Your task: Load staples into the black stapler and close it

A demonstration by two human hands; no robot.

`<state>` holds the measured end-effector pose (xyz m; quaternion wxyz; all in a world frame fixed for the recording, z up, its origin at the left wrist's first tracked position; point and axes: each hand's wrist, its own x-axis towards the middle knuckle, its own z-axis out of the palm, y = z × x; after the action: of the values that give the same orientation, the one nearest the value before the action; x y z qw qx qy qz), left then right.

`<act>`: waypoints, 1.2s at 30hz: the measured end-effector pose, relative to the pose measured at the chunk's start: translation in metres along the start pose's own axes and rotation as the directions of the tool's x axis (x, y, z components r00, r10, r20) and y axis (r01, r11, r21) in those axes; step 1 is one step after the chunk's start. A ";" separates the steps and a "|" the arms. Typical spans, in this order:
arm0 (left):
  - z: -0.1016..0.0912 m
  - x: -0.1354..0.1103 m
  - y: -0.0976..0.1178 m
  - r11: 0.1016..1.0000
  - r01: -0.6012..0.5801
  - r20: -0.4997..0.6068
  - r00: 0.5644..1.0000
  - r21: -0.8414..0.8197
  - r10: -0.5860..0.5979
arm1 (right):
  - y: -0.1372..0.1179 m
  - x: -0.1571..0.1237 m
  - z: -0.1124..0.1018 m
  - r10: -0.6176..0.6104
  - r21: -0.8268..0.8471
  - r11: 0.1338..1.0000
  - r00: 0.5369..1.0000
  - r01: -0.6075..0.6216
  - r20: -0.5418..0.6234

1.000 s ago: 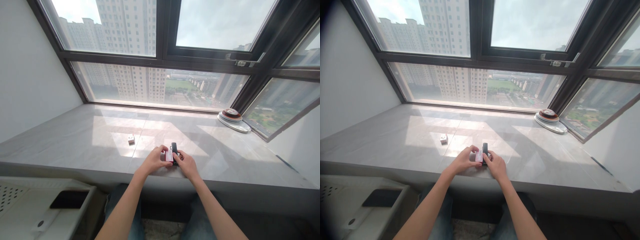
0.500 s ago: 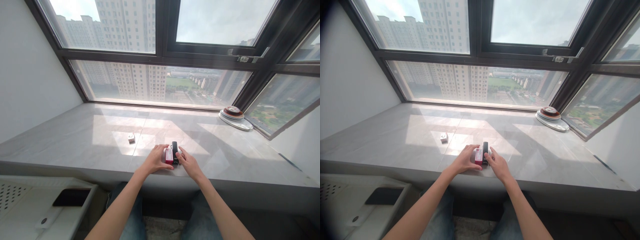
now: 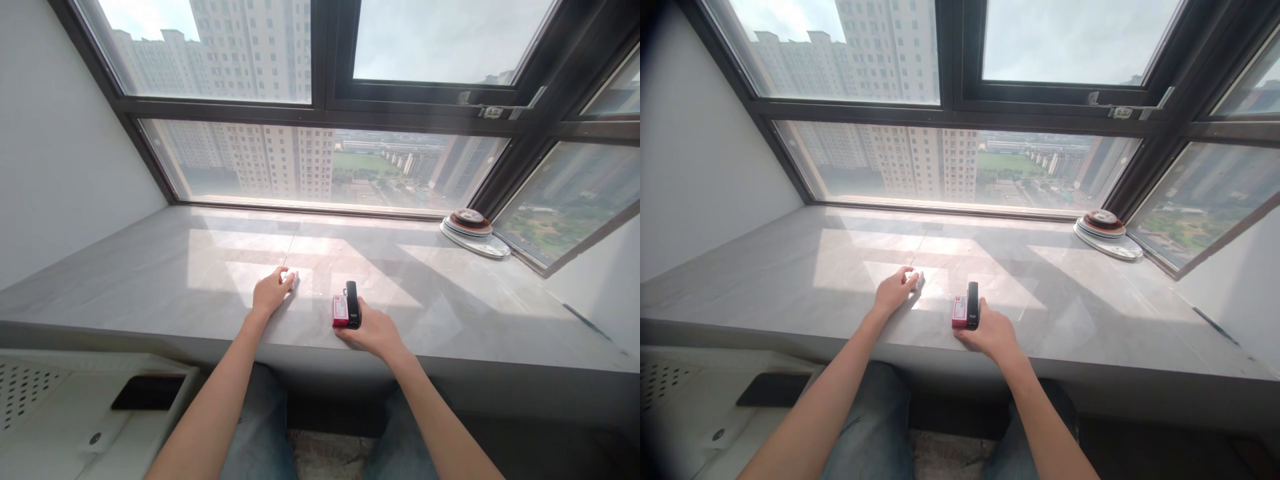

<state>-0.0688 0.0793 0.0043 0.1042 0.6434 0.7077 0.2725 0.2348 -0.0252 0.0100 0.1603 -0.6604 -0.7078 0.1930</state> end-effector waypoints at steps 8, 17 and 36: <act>0.049 -0.034 0.065 0.969 -0.247 0.144 0.958 -0.027 0.248 | -0.011 0.001 0.005 -0.018 -0.010 1.000 1.000 0.019 0.006; 0.050 -0.032 0.077 0.970 -0.243 0.183 0.955 0.022 0.235 | -0.011 -0.003 0.006 -0.022 -0.024 0.999 1.000 0.022 -0.004; 0.056 -0.062 0.111 0.977 -0.207 0.270 0.945 0.046 0.187 | -0.002 0.005 -0.009 -0.115 0.061 0.992 0.990 0.110 0.080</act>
<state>0.0625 0.0359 0.0031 0.1459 0.7449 0.6292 0.1673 0.2371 -0.0198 0.0189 0.1598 -0.6061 -0.7443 0.2307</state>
